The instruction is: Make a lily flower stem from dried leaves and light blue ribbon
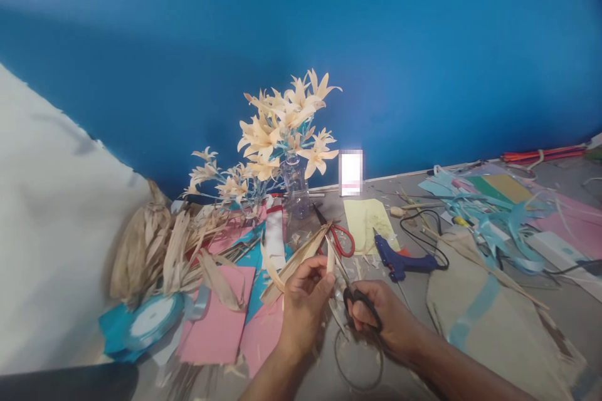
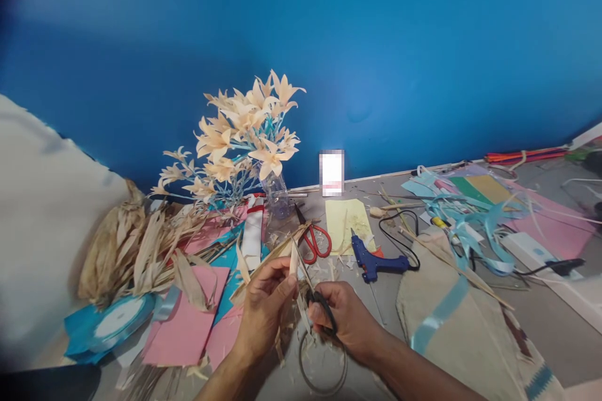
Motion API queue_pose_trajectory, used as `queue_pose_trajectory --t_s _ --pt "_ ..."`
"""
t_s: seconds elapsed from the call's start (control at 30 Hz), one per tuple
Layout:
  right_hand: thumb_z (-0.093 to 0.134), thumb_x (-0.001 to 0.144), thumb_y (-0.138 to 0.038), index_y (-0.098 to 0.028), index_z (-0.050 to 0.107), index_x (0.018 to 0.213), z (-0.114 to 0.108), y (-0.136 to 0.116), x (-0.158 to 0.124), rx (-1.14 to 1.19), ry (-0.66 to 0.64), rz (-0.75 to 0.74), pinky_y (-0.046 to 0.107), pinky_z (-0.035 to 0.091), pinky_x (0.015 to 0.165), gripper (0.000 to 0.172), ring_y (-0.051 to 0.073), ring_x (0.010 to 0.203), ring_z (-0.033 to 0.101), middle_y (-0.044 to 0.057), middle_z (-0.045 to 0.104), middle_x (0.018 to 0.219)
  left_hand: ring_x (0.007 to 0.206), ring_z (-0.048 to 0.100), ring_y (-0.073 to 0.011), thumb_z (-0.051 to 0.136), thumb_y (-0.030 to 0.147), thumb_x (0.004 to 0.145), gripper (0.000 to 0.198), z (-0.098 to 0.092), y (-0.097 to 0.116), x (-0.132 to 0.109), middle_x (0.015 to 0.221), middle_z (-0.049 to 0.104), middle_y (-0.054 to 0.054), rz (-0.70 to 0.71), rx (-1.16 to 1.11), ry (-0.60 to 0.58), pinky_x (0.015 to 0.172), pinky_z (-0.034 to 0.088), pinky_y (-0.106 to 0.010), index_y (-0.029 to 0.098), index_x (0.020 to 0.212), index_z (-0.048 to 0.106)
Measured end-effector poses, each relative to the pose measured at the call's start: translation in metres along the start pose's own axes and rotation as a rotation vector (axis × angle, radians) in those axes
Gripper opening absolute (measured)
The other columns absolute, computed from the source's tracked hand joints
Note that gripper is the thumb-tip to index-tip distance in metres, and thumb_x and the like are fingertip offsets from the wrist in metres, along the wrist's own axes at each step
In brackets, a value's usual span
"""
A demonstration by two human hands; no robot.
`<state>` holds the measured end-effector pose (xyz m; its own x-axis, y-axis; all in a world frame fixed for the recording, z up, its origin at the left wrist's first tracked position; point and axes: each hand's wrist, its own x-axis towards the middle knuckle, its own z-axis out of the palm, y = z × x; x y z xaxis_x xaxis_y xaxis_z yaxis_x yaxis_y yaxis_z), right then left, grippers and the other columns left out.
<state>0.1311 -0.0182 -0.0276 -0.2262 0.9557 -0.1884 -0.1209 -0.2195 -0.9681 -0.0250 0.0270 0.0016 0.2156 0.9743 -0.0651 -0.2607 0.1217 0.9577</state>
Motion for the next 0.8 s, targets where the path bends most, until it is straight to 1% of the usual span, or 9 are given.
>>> queue_pose_trajectory --t_s 0.13,0.23,0.3,0.4,0.47,0.6,0.67,0.73,0.8 --pt "0.069 0.063 -0.077 -0.016 0.051 0.060 0.000 0.004 0.000 0.068 -0.001 0.012 0.021 0.023 0.042 0.063 0.007 0.045 0.034 -0.002 0.047 0.052 0.062 0.049 -0.0103 0.075 0.030 0.077 0.018 -0.001 0.001 -0.001 0.067 0.059 0.001 -0.027 -0.019 -0.007 0.062 0.041 -0.022 0.018 0.088 0.070" --pt "0.066 0.063 -0.079 -0.016 0.051 0.059 0.000 0.000 -0.001 0.078 -0.005 0.019 0.021 0.022 0.043 0.066 0.007 0.045 0.034 -0.001 0.047 0.052 0.059 0.050 -0.0096 0.074 0.028 0.077 0.014 -0.003 0.000 0.000 0.064 0.058 0.002 -0.085 -0.104 -0.029 0.061 0.041 -0.021 0.017 0.084 0.068" --pt "0.061 0.063 -0.084 -0.014 0.055 0.063 -0.003 -0.006 -0.002 0.086 -0.058 0.025 0.022 0.022 0.044 0.070 0.007 0.047 0.034 0.001 0.051 0.055 0.058 0.051 -0.0096 0.073 0.027 0.077 0.012 -0.006 0.001 0.001 0.064 0.061 0.001 -0.143 -0.180 -0.080 0.061 0.042 -0.022 0.016 0.078 0.066" --pt "0.055 0.066 -0.087 -0.013 0.060 0.072 -0.008 -0.017 -0.004 0.089 -0.147 0.028 0.024 0.023 0.047 0.074 0.008 0.050 0.035 0.004 0.056 0.063 0.052 0.053 -0.0104 0.072 0.029 0.075 0.017 -0.010 0.008 0.002 0.063 0.062 -0.001 -0.272 -0.264 -0.159 0.051 0.039 -0.022 0.015 0.071 0.063" --pt "0.054 0.067 -0.086 -0.013 0.060 0.073 -0.011 -0.023 -0.003 0.076 -0.153 -0.002 0.024 0.022 0.048 0.073 0.009 0.051 0.033 0.002 0.054 0.063 0.045 0.050 -0.0098 0.073 0.031 0.073 0.019 -0.013 0.014 0.002 0.057 0.060 0.000 -0.335 -0.265 -0.200 0.044 0.035 -0.021 0.015 0.070 0.062" --pt "0.061 0.067 -0.081 -0.017 0.054 0.071 -0.015 -0.032 0.001 0.043 -0.070 -0.108 0.025 0.021 0.049 0.064 0.009 0.052 0.029 -0.004 0.043 0.058 0.041 0.047 -0.0073 0.075 0.035 0.072 0.024 -0.018 0.025 0.001 0.054 0.057 0.001 -0.332 -0.109 -0.242 0.043 0.034 -0.019 0.014 0.070 0.063" --pt "0.067 0.066 -0.075 -0.017 0.053 0.069 -0.017 -0.035 0.002 0.025 -0.039 -0.138 0.025 0.024 0.051 0.059 0.009 0.054 0.032 -0.004 0.044 0.058 0.044 0.050 -0.0078 0.076 0.037 0.072 0.026 -0.018 0.029 0.000 0.057 0.058 0.000 -0.316 0.001 -0.242 0.045 0.035 -0.019 0.014 0.069 0.063" --pt "0.070 0.068 -0.067 -0.017 0.056 0.071 -0.020 -0.039 0.003 0.035 0.007 -0.136 0.024 0.025 0.050 0.052 0.009 0.054 0.034 -0.003 0.046 0.059 0.048 0.052 -0.0088 0.076 0.038 0.073 0.027 -0.017 0.032 -0.002 0.059 0.058 0.000 -0.282 0.106 -0.259 0.047 0.035 -0.019 0.014 0.068 0.063" --pt "0.073 0.070 -0.056 -0.016 0.058 0.072 -0.023 -0.044 0.003 0.035 0.097 -0.110 0.024 0.025 0.049 0.043 0.009 0.052 0.035 -0.003 0.048 0.060 0.050 0.052 -0.0099 0.074 0.039 0.074 0.027 -0.016 0.036 -0.003 0.059 0.057 -0.001 -0.231 0.189 -0.293 0.048 0.035 -0.020 0.015 0.067 0.063"
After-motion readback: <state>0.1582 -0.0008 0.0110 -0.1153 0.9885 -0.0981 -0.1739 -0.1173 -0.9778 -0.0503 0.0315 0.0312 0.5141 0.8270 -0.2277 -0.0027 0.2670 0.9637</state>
